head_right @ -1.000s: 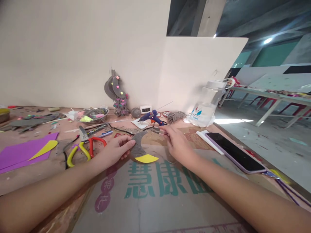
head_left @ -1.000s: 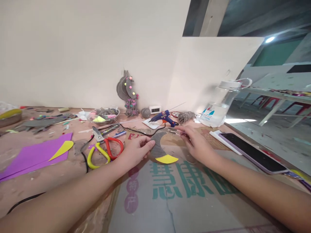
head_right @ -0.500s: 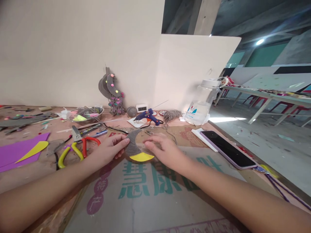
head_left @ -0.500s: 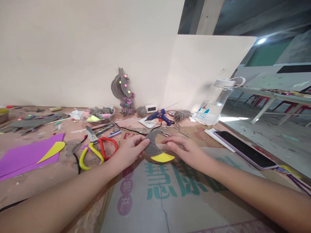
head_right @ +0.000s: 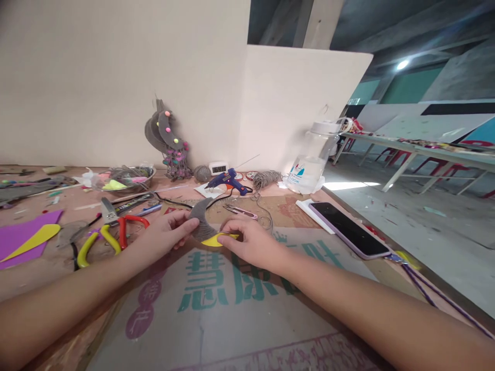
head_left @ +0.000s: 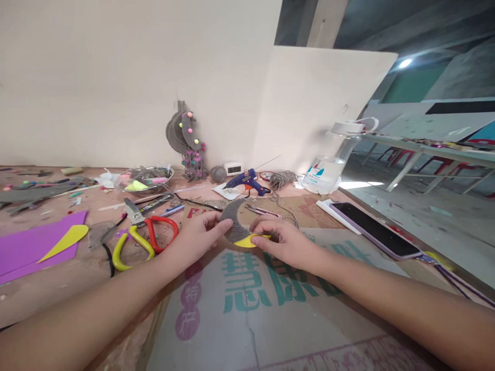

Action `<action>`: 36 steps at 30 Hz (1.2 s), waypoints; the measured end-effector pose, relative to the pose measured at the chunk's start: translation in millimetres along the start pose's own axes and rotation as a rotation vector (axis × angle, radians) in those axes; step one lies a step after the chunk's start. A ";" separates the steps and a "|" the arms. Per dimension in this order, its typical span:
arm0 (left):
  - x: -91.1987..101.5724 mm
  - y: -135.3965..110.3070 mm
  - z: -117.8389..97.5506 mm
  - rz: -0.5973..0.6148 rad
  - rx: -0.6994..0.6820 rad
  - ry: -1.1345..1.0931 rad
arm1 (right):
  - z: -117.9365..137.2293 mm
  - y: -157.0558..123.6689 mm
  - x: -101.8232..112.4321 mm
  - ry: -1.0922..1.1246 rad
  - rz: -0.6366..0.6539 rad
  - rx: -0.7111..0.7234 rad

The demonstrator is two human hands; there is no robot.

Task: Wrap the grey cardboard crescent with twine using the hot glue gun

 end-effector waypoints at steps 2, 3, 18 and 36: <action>0.3 0.7 1.1 -0.011 0.004 0.042 | 0.4 -0.3 -0.3 0.024 0.011 0.019; 0.3 1.0 1.9 -0.011 0.002 0.051 | 0.6 -0.4 -0.3 0.028 0.012 0.026; -1.1 -1.6 -3.1 0.036 -0.004 -0.008 | 5.5 -1.5 2.0 0.001 -0.028 -0.008; 0.2 -0.4 0.7 -0.044 0.029 -0.067 | 11.5 -11.2 15.7 -0.327 -0.248 0.218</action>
Point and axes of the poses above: each hand's wrist, its own y-axis towards the middle knuckle, its own x-axis out of the back of the hand, z = x × y, the point moved 2 cm from there along y, towards the middle knuckle
